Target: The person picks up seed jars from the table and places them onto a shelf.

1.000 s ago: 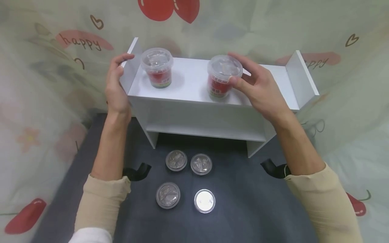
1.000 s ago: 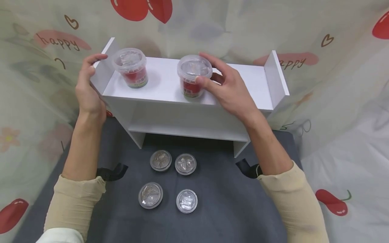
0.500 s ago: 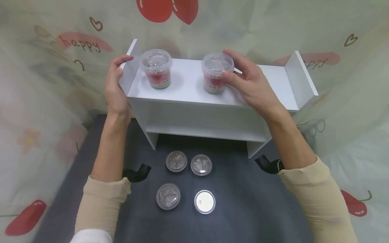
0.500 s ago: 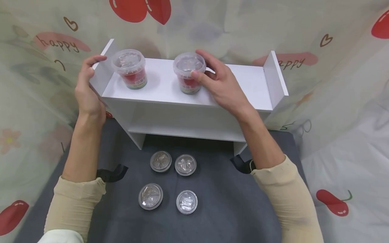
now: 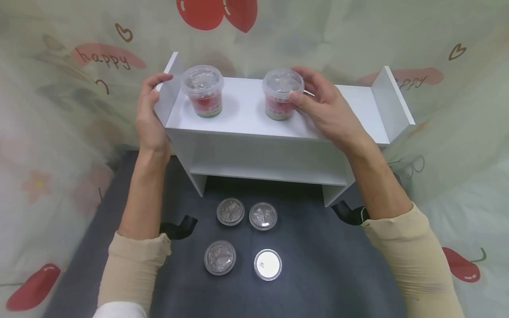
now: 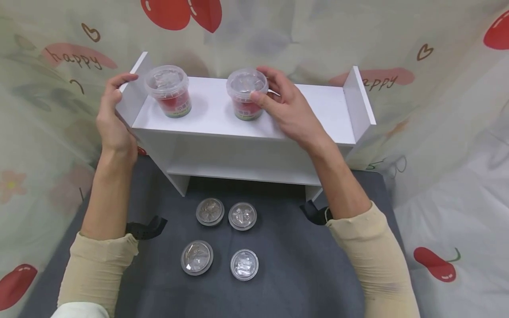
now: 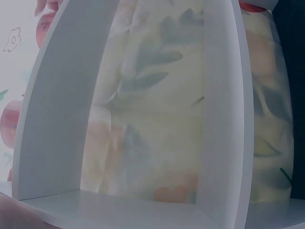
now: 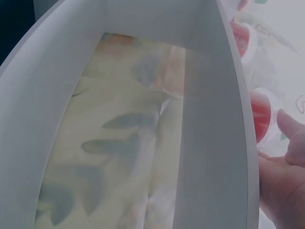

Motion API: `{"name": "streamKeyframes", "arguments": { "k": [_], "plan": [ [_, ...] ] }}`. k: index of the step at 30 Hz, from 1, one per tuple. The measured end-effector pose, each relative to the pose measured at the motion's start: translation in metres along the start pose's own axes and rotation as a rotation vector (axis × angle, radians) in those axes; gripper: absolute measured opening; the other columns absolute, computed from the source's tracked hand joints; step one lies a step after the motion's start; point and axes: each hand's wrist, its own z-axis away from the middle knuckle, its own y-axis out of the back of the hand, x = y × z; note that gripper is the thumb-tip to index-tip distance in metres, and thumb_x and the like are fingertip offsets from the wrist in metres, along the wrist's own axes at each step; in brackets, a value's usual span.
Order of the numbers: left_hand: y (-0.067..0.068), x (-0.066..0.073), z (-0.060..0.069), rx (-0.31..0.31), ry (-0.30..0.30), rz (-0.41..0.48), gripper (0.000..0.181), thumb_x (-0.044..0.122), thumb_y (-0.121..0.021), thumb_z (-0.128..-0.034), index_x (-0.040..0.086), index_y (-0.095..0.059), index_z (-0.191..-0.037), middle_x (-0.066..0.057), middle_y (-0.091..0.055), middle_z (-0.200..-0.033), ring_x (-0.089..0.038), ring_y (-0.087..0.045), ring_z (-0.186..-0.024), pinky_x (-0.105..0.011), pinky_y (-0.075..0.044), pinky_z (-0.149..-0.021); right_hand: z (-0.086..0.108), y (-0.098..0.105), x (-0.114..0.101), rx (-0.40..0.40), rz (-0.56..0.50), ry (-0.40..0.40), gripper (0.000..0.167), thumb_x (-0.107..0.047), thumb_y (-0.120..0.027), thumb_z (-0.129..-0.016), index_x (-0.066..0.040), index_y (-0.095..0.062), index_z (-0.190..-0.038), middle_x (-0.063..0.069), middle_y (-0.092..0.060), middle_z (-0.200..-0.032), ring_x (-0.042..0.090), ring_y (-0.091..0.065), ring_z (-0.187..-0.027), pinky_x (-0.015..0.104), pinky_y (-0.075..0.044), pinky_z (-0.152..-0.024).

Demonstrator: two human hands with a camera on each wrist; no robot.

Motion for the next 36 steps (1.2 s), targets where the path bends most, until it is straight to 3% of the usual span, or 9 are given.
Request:
{"name": "streamKeyframes", "arguments": {
  "k": [12,23,28,36],
  "plan": [
    [0.0,0.001,0.001,0.003,0.012,-0.008,0.041,0.016,-0.03,-0.0945,0.018,-0.062,-0.119,-0.002,-0.049,-0.133,-0.021,-0.045,-0.124,-0.03,-0.034,-0.099,0.005,0.002,-0.006,0.043,0.07,-0.052,0.062,-0.017,-0.066,-0.096,-0.009,-0.039,-0.152,0.009,-0.044,-0.151,0.02,-0.046,-0.136,0.025,-0.034,-0.11],
    [0.0,0.001,0.001,-0.01,0.008,-0.003,0.042,0.015,-0.029,-0.0943,0.017,-0.062,-0.119,-0.003,-0.049,-0.134,-0.021,-0.045,-0.124,-0.029,-0.035,-0.098,0.03,0.011,-0.007,0.071,0.065,-0.067,0.065,-0.014,-0.067,-0.094,-0.012,-0.038,-0.152,0.009,-0.046,-0.149,0.024,-0.051,-0.133,0.03,-0.037,-0.109],
    [0.0,0.002,-0.001,-0.015,0.009,-0.003,0.041,0.014,-0.03,-0.0946,0.017,-0.062,-0.119,-0.003,-0.049,-0.133,-0.021,-0.045,-0.124,-0.028,-0.035,-0.098,0.048,0.014,-0.005,0.103,0.079,-0.002,0.06,-0.011,-0.066,-0.095,-0.011,-0.042,-0.15,0.01,-0.051,-0.144,0.024,-0.054,-0.129,0.027,-0.043,-0.103],
    [0.001,0.001,-0.001,-0.007,0.017,0.002,0.042,0.014,-0.029,-0.095,0.017,-0.062,-0.119,-0.003,-0.05,-0.132,-0.022,-0.047,-0.122,-0.03,-0.036,-0.096,0.076,0.009,0.004,0.141,-0.066,0.193,0.048,0.005,-0.064,-0.092,-0.004,-0.055,-0.138,0.021,-0.057,-0.132,0.028,-0.06,-0.119,0.027,-0.048,-0.097]
  ]
}}
